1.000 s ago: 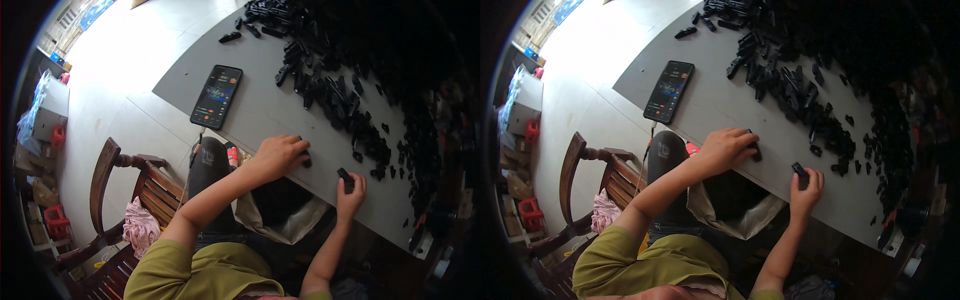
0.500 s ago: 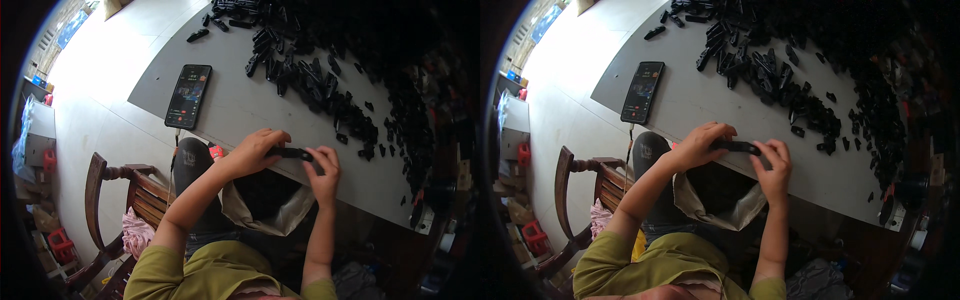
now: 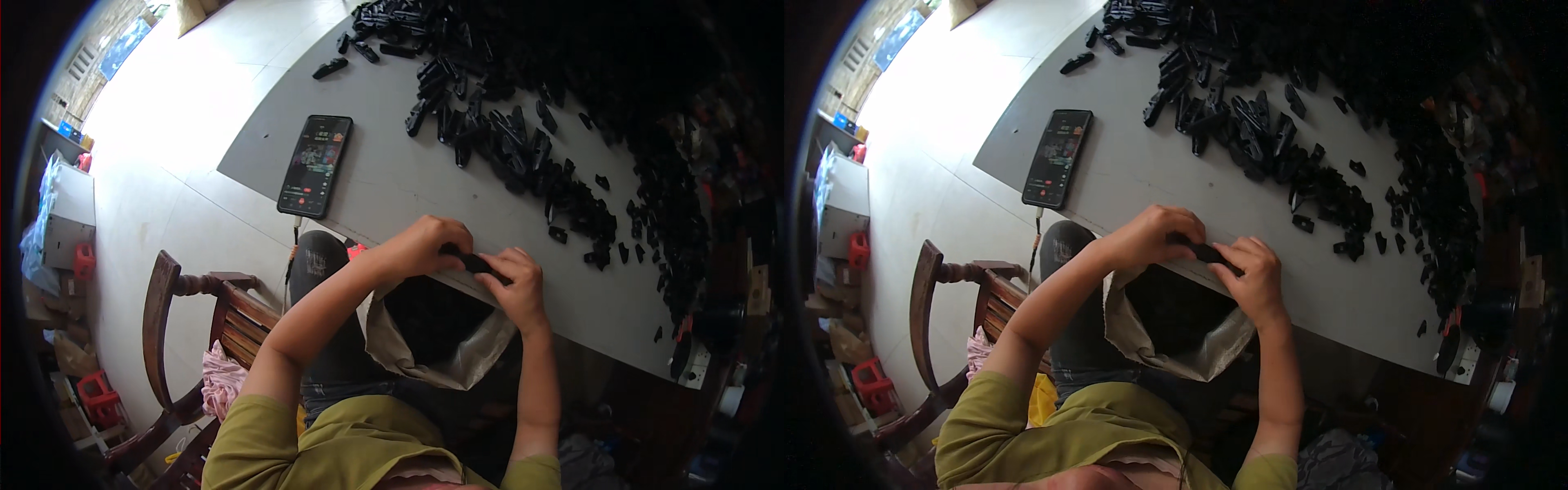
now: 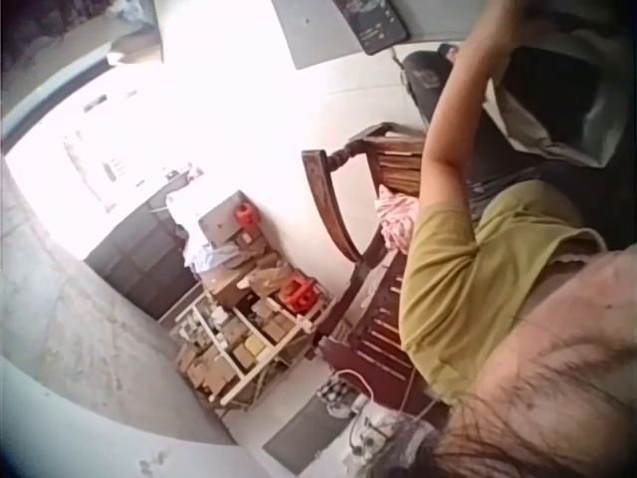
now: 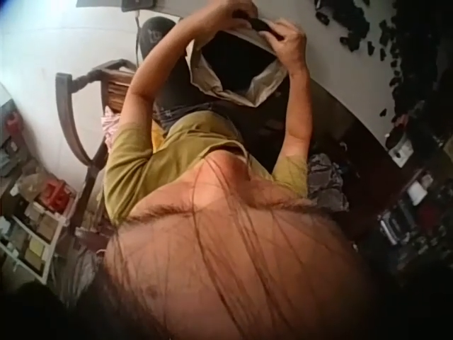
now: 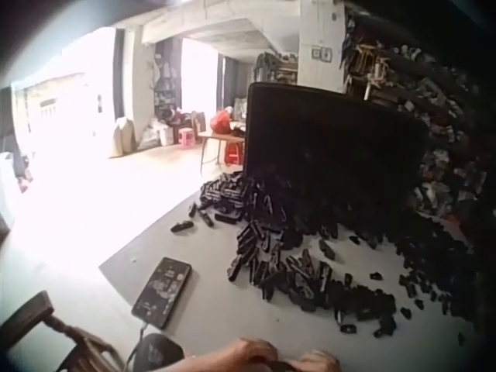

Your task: Assembling and bagging small black plastic components at a workstation.

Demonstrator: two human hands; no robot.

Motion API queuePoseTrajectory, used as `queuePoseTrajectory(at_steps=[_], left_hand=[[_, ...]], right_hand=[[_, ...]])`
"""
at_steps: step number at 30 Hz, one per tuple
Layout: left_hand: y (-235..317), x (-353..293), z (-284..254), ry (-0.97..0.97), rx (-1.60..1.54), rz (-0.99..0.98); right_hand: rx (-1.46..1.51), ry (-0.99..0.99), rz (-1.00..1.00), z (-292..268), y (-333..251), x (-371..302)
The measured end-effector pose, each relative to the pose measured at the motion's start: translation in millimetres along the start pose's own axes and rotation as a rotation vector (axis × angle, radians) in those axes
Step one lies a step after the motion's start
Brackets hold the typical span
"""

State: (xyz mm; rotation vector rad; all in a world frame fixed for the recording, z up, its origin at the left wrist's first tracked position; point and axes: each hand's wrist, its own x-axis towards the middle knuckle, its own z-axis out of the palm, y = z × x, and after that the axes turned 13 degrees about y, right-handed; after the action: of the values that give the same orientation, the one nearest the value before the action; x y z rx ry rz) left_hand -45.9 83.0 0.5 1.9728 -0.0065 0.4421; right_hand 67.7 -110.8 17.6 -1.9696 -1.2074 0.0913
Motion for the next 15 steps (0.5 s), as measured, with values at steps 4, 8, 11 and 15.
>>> queuePoseTrajectory(at_steps=[4, 8, 11, 15], left_hand=[[4.3, 17.0, -4.1, 0.033, 0.144, 0.049], [-9.1, 58.7, -8.6, 0.387, 0.703, 0.086], [-24.2, 72.3, -8.9, 0.42, 0.874, -0.084], [-33.3, 66.0, -12.3, 0.504, 0.705, -0.137]], right_hand=[[0.033, 0.215, 0.038, -17.2, 10.1, -7.1], [-0.25, 0.499, 0.081, -32.7, 54.9, -3.0], [-0.422, 0.488, -0.034, -27.9, 74.9, -1.8], [-0.339, 0.384, 0.122, -26.4, 71.1, -6.5]])
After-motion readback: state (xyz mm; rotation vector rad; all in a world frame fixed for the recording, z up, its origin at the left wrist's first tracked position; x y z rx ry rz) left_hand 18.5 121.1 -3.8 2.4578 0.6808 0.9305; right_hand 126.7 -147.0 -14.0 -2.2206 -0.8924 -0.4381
